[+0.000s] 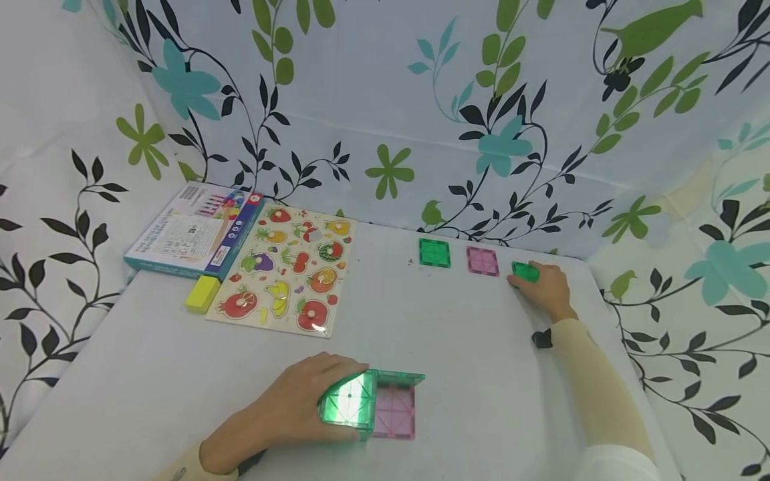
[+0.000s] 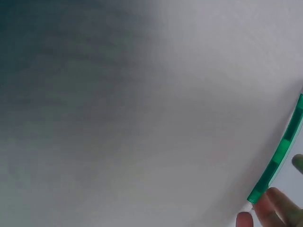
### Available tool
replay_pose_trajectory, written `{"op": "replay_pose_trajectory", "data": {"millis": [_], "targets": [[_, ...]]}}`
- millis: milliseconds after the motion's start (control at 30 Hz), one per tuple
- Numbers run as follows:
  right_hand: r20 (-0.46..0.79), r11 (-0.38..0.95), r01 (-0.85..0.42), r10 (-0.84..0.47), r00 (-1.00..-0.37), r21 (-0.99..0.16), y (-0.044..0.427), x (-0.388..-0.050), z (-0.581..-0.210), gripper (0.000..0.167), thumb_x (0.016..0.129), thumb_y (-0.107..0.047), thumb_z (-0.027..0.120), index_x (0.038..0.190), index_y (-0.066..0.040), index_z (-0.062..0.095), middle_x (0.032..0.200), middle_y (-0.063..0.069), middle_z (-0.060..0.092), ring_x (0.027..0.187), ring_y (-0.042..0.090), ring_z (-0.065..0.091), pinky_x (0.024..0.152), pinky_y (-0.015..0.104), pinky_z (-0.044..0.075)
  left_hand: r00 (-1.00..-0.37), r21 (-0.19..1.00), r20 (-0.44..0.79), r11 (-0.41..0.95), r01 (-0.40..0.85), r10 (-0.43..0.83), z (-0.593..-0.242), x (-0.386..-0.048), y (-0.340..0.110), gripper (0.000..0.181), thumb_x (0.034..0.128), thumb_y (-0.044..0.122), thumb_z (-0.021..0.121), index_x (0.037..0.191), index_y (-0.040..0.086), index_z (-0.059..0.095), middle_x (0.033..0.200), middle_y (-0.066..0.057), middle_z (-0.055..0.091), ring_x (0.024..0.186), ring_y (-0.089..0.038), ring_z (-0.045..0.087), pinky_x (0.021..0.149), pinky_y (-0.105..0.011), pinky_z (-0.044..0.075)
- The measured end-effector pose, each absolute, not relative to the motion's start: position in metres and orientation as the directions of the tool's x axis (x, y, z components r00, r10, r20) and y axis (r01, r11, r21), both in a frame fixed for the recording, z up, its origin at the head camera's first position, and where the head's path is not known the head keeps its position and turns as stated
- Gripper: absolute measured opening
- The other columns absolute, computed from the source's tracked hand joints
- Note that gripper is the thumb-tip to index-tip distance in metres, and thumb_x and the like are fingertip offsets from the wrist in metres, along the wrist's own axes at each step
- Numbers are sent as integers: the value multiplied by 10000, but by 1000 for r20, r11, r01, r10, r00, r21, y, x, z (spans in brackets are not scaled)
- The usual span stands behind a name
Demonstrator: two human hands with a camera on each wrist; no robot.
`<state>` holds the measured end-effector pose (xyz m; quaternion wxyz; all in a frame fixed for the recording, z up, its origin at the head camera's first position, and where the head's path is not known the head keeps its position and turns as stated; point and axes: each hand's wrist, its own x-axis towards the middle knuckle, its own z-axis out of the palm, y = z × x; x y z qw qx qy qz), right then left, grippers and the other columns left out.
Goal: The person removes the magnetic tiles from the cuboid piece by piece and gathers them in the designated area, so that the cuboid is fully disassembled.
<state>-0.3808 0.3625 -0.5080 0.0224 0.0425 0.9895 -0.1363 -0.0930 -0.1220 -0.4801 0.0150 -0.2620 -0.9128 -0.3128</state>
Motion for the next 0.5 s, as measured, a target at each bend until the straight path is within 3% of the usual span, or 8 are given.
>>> {"op": "replay_pose_trajectory", "data": {"millis": [500], "targets": [[-75,956,146,131,-989,-255,361,-388,-501,727,973,-483,576,1507,-3,461,1438,343,479,1243,526,461,1033,658,443,-861,559,199,667,492,468,-479,-95,-121,771,734,690,804,1392,347,594,1302,193,630,1133,-22,583,921,-328,582]]}}
